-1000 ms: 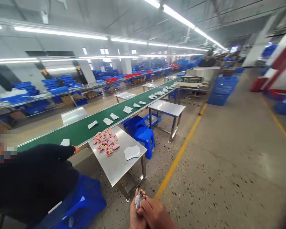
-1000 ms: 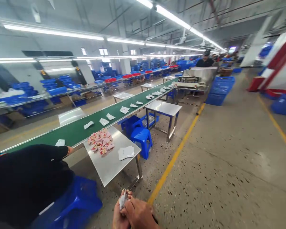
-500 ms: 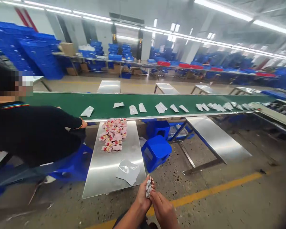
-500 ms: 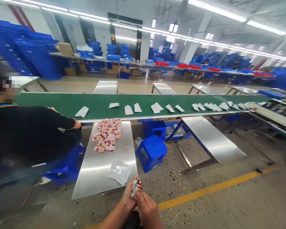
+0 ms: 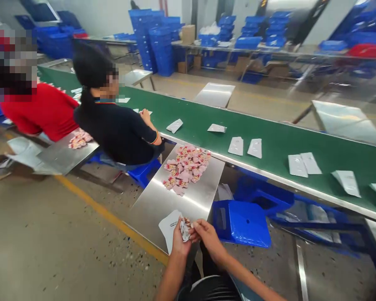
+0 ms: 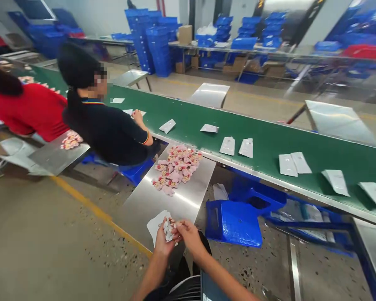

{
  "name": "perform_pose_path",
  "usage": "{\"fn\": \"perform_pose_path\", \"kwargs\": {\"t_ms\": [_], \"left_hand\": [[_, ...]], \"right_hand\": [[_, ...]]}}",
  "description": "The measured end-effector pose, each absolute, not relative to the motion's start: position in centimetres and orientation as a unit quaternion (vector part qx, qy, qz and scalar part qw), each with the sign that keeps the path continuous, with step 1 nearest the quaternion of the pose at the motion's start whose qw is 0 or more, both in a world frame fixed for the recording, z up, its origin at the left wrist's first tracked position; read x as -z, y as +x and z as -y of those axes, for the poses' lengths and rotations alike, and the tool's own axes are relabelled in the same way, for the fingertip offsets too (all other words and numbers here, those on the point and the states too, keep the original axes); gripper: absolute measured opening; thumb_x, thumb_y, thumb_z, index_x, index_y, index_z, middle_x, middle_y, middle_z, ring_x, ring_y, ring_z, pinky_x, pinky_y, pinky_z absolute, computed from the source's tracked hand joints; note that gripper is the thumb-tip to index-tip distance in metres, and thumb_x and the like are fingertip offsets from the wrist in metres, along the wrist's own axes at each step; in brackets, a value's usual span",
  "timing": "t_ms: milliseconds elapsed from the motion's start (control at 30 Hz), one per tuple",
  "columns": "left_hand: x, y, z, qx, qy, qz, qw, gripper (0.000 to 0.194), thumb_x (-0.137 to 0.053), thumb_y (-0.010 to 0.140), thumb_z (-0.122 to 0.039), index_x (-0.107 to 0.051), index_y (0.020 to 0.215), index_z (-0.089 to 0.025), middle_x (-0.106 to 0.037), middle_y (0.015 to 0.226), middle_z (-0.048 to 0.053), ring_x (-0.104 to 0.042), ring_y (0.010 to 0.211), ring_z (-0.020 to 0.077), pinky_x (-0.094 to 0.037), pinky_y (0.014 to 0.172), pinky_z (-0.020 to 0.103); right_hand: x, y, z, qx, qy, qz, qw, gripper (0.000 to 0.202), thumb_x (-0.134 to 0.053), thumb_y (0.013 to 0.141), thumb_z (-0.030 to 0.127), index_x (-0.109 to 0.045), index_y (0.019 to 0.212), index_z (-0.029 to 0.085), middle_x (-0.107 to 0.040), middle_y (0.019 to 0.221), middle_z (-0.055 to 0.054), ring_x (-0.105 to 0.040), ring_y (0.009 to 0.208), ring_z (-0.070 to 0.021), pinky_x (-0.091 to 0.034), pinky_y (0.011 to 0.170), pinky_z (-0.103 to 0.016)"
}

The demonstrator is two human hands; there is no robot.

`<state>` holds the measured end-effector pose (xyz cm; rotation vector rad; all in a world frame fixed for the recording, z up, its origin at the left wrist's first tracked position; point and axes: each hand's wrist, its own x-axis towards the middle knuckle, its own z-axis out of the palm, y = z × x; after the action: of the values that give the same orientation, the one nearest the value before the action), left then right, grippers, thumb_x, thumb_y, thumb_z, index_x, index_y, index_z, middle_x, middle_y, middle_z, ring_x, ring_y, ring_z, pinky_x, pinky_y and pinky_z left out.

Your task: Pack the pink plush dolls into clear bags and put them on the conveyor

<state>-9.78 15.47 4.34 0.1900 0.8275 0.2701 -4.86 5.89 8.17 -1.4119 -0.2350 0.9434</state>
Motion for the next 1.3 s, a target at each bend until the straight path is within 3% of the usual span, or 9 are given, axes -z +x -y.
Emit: {"fn": "perform_pose_path", "kwargs": {"t_ms": [100,233,467,667,900,1100,1200,1300], "left_hand": [[-3.6,-7.2,-14.0,-0.166,0.053,-0.407,0.897,0.023,-0.061,0.075,-0.033,-0.054,0.064,-0.015,-0.049,0.047,-0.005,-0.039,0.029,0.0059,-0.032,0.029,0.018],[-3.1,-5.7,-12.4,-0.190,0.034,-0.396,0.898,0.021,-0.057,0.079,-0.027,-0.053,0.063,-0.013,-0.047,0.047,-0.006,-0.031,0.026,0.0009,-0.026,0.027,0.013],[-2.7,-6.0,-8.8,-0.219,0.055,-0.363,0.904,0.021,-0.056,0.079,-0.024,-0.052,0.064,-0.011,-0.047,0.051,-0.004,-0.028,0.029,-0.0017,-0.020,0.026,0.009],[-3.2,-5.3,-8.3,-0.290,0.138,-0.379,0.868,0.027,-0.068,0.069,-0.036,-0.055,0.067,-0.012,-0.051,0.053,-0.004,-0.029,0.032,-0.0009,-0.018,0.028,0.011],[0.3,-1.1,-9.8,-0.345,0.183,-0.455,0.801,0.040,-0.063,0.069,-0.052,-0.051,0.060,-0.016,-0.037,0.041,-0.009,-0.026,0.031,0.0023,-0.016,0.030,0.016],[3.6,3.4,-11.3,-0.344,0.208,-0.484,0.777,0.043,-0.057,0.072,-0.058,-0.050,0.062,-0.016,-0.036,0.046,-0.008,-0.025,0.035,0.0030,-0.017,0.034,0.017],[4.6,4.5,-11.7,-0.330,0.248,-0.510,0.755,0.041,-0.062,0.069,-0.055,-0.052,0.064,-0.016,-0.037,0.046,-0.008,-0.026,0.036,0.0030,-0.017,0.035,0.017],[5.3,5.2,-11.8,-0.359,0.256,-0.527,0.726,0.036,-0.065,0.069,-0.049,-0.053,0.066,-0.015,-0.038,0.047,-0.008,-0.029,0.038,0.0035,-0.020,0.037,0.017]], "right_hand": [[-8.4,-0.7,-5.2,-0.531,-0.528,0.041,0.662,0.039,-0.058,0.076,0.054,-0.056,0.080,0.015,-0.064,0.072,-0.005,-0.058,0.056,-0.0101,-0.047,0.054,-0.021],[-8.5,2.6,-4.1,-0.571,-0.517,0.052,0.635,0.038,-0.059,0.076,0.052,-0.055,0.085,0.016,-0.065,0.075,-0.005,-0.061,0.061,-0.0098,-0.047,0.055,-0.020],[-7.2,5.0,-3.1,-0.563,-0.627,0.212,0.495,0.041,-0.059,0.072,0.056,-0.051,0.078,0.016,-0.062,0.065,-0.001,-0.056,0.054,-0.0087,-0.045,0.049,-0.020],[-6.9,6.9,-5.6,-0.573,-0.634,0.298,0.426,0.033,-0.057,0.073,0.049,-0.050,0.074,0.017,-0.056,0.057,0.004,-0.051,0.046,-0.0078,-0.043,0.042,-0.019],[-3.3,12.2,-10.0,-0.585,-0.622,0.399,0.333,0.018,-0.057,0.074,0.035,-0.055,0.071,0.017,-0.056,0.051,0.004,-0.047,0.041,-0.0077,-0.039,0.040,-0.018],[-0.1,17.5,-12.8,-0.568,-0.591,0.499,0.279,0.018,-0.053,0.080,0.034,-0.060,0.076,0.018,-0.058,0.060,0.002,-0.051,0.050,-0.0094,-0.040,0.045,-0.019],[1.2,19.1,-13.5,-0.502,-0.577,0.579,0.283,0.015,-0.055,0.079,0.030,-0.063,0.073,0.019,-0.057,0.058,0.002,-0.050,0.051,-0.0096,-0.038,0.047,-0.020],[3.0,20.0,-13.5,-0.533,-0.540,0.576,0.306,0.017,-0.054,0.081,0.033,-0.062,0.076,0.019,-0.056,0.058,0.002,-0.050,0.051,-0.0098,-0.038,0.046,-0.020]]}}
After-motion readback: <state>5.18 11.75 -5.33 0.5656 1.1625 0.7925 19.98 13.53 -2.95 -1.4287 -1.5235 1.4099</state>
